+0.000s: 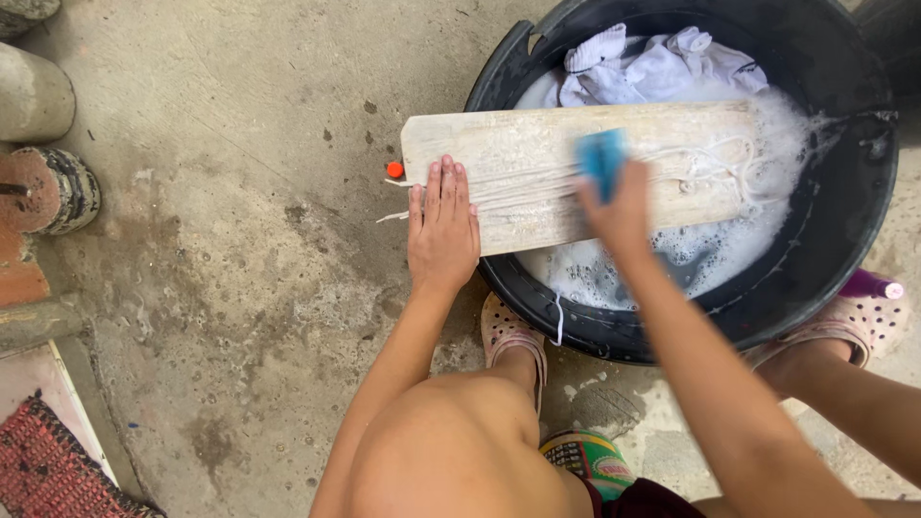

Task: The person washes laundry by hand, scrubbing cords on a washboard with a brush over a bucket of soapy water, wringing them out, and scrubbing a sock on the board.

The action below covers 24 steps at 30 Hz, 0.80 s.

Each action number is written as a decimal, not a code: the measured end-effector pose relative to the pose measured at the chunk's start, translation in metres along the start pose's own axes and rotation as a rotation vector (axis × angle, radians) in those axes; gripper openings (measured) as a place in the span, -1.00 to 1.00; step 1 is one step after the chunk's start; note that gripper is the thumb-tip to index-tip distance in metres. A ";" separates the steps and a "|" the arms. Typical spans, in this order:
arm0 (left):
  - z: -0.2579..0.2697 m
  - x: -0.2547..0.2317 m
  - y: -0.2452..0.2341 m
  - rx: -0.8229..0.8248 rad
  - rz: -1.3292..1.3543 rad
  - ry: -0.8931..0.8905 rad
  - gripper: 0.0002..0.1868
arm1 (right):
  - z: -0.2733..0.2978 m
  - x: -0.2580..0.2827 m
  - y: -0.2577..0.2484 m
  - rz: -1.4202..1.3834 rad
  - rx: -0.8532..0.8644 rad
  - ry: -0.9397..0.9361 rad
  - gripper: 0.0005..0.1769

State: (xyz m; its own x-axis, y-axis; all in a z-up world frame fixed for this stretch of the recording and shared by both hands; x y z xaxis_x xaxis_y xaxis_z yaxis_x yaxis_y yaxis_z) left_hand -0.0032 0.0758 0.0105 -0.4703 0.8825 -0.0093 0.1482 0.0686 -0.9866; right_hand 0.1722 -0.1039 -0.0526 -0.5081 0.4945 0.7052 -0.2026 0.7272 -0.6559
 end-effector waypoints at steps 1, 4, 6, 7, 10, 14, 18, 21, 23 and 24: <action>0.004 -0.002 -0.001 0.002 0.001 0.001 -0.37 | -0.001 -0.055 -0.018 0.052 0.015 0.274 -0.45; 0.000 -0.001 -0.006 -0.014 -0.011 0.008 -0.36 | -0.021 -0.110 -0.064 0.139 -0.122 0.286 -0.42; 0.000 0.000 -0.008 -0.043 0.001 -0.011 -0.38 | -0.028 -0.103 -0.054 0.108 -0.173 0.318 -0.44; 0.000 -0.005 -0.007 -0.045 0.008 -0.014 -0.38 | -0.028 -0.080 -0.024 0.043 -0.164 0.355 -0.45; -0.002 -0.002 -0.008 -0.043 -0.029 0.015 -0.37 | 0.024 0.068 0.066 -0.273 0.174 0.137 -0.26; 0.001 -0.003 -0.005 -0.004 0.017 -0.013 -0.35 | 0.024 0.074 0.042 -0.203 0.209 0.042 -0.26; -0.002 0.000 -0.007 -0.048 -0.023 0.002 -0.38 | -0.011 -0.082 -0.024 0.186 0.014 0.221 -0.42; -0.001 -0.003 -0.012 -0.069 -0.037 0.019 -0.38 | -0.019 -0.140 -0.082 0.128 -0.154 0.371 -0.32; 0.002 -0.002 -0.010 -0.052 -0.002 0.004 -0.38 | -0.026 -0.123 -0.054 0.063 -0.155 0.416 -0.37; -0.002 0.001 -0.008 -0.047 0.021 -0.009 -0.37 | -0.034 -0.102 -0.029 -0.015 -0.165 0.454 -0.42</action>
State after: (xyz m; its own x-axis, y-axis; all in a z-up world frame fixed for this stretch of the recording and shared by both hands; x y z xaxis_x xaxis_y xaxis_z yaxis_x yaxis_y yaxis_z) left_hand -0.0033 0.0771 0.0189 -0.4744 0.8797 -0.0313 0.1987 0.0724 -0.9774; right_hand 0.2582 -0.1595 -0.0962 -0.0822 0.6142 0.7849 -0.0530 0.7837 -0.6189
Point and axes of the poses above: each hand's wrist, its own z-axis away from the middle knuckle, its own y-axis out of the palm, x = y × z, the point moved 8 cm from there along -z, towards the middle knuckle, and after that the axes turned 9 degrees about -x, right-handed, at the moved point
